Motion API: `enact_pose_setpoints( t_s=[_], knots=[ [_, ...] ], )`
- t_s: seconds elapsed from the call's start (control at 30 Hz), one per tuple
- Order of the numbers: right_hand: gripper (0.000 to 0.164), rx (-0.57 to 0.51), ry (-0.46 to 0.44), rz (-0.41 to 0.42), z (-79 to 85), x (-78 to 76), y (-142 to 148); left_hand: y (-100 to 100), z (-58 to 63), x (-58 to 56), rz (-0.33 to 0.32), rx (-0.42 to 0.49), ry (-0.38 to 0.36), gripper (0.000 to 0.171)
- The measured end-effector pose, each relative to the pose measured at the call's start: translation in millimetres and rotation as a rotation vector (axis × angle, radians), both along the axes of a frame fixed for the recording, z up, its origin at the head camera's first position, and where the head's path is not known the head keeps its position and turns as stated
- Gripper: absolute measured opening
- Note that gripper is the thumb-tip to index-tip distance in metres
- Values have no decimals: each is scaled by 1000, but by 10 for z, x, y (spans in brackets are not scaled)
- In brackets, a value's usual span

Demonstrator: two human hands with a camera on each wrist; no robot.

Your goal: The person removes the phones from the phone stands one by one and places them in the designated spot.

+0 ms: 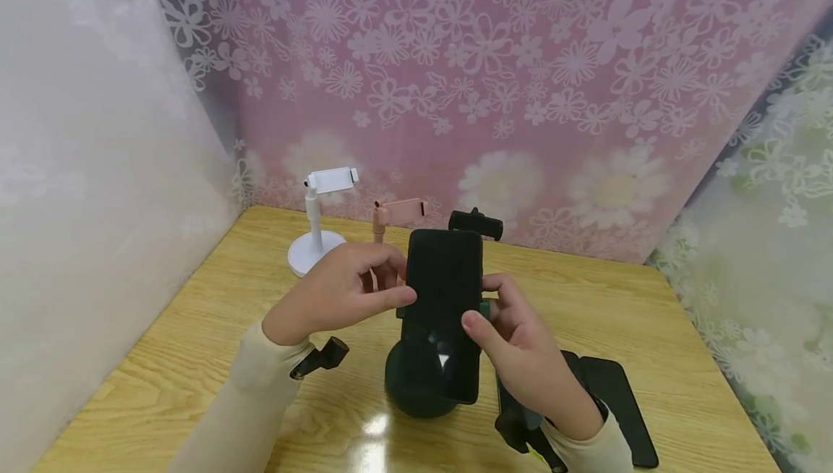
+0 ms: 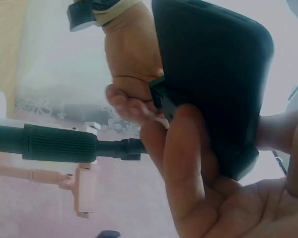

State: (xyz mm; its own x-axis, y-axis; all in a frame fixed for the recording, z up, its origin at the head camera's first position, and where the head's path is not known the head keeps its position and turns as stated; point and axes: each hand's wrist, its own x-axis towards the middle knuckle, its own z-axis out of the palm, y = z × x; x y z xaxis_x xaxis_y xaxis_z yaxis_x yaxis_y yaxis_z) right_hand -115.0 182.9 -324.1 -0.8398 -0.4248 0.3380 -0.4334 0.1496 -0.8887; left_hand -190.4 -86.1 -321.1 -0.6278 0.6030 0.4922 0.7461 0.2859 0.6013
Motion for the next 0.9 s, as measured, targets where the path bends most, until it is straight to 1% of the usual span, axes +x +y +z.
enact_pose_setpoints(
  t_s=[0.1, 0.23, 0.37, 0.43, 0.53, 0.63, 0.77, 0.83, 0.9],
  knots=[
    [33, 71, -43, -22, -18, -18, -27, 12, -1, -5, 27, -6, 26, 16],
    [37, 156, -90, -49, -45, -74, -33, 34, -20, -7, 82, -53, 54, 21],
    [42, 206, -134, -41, -71, -140, -7, 49, -43, -20, 103, -86, 49, 22],
    [42, 228, -146, -39, -75, -167, 21, 54, -48, -27, 94, -87, 27, 20],
    [38, 274, -116, -56, -64, -201, 66, 56, -47, -38, 55, -90, -2, 18],
    [32, 318, -47, -97, -35, -222, 103, 55, -40, -46, 9, -105, -12, 19],
    [22, 333, 60, -190, -12, -211, 121, 62, -45, -51, -45, -127, -8, 34],
    [19, 333, 101, -240, -8, -197, 116, 71, -55, -55, -70, -131, 11, 41],
    [17, 344, 138, -277, -12, -183, 101, 80, -65, -55, -77, -144, 26, 44]
  ],
)
